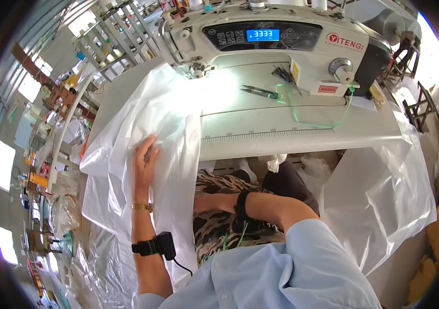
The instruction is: The person folds the edges of a white plastic sheet and feeds it through a sewing machine to hem the material. They repeatedly align the seams and pull the sheet across the table, occasionally using shears to trim the plastic.
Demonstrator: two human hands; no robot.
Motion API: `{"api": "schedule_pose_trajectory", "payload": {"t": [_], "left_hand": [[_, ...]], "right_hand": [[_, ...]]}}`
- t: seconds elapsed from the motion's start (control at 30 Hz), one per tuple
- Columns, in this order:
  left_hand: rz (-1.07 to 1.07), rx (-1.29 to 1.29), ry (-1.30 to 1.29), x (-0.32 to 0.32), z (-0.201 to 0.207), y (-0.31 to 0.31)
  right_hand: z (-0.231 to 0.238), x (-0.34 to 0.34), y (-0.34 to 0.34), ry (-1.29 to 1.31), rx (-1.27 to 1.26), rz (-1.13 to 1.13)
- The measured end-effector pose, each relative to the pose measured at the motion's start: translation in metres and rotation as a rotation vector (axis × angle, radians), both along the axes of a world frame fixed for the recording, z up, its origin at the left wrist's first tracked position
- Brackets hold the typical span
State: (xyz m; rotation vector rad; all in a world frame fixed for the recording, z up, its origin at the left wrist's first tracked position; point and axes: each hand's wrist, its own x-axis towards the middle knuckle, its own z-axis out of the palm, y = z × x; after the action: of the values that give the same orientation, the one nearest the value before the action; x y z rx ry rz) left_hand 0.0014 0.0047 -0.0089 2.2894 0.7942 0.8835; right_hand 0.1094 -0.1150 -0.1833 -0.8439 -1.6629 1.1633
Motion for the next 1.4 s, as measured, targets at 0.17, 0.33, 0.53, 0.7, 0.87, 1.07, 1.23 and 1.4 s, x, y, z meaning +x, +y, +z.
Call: {"api": "schedule_pose_trajectory", "payload": {"t": [0.17, 0.33, 0.53, 0.7, 0.87, 1.07, 1.23, 1.4], "left_hand": [[-0.004, 0.082, 0.018, 0.006, 0.004, -0.002], [-0.001, 0.068, 0.021, -0.004, 0.0, 0.003], [-0.009, 0.069, 0.034, 0.001, 0.002, 0.001], [0.003, 0.055, 0.069, 0.003, 0.009, -0.003], [-0.04, 0.024, 0.022, -0.003, 0.004, 0.002], [-0.036, -0.002, -0.018, -0.002, -0.003, 0.006], [-0.026, 0.028, -0.025, -0.001, 0.003, 0.001], [-0.013, 0.09, -0.012, 0.001, 0.001, 0.002]], "right_hand": [[0.014, -0.014, 0.002, 0.098, -0.088, -0.062], [0.012, 0.008, -0.043, 0.195, -0.186, -0.091], [0.029, -0.001, -0.057, 0.313, -0.297, -0.132], [0.041, -0.005, -0.067, 0.41, -0.397, -0.149], [0.058, -0.01, -0.073, 0.502, -0.505, -0.139], [0.086, -0.002, -0.046, 0.192, -0.534, -0.425], [0.152, 0.049, -0.061, -0.483, 0.149, -0.823], [0.221, 0.107, -0.023, -0.948, 0.445, -0.884]]}}
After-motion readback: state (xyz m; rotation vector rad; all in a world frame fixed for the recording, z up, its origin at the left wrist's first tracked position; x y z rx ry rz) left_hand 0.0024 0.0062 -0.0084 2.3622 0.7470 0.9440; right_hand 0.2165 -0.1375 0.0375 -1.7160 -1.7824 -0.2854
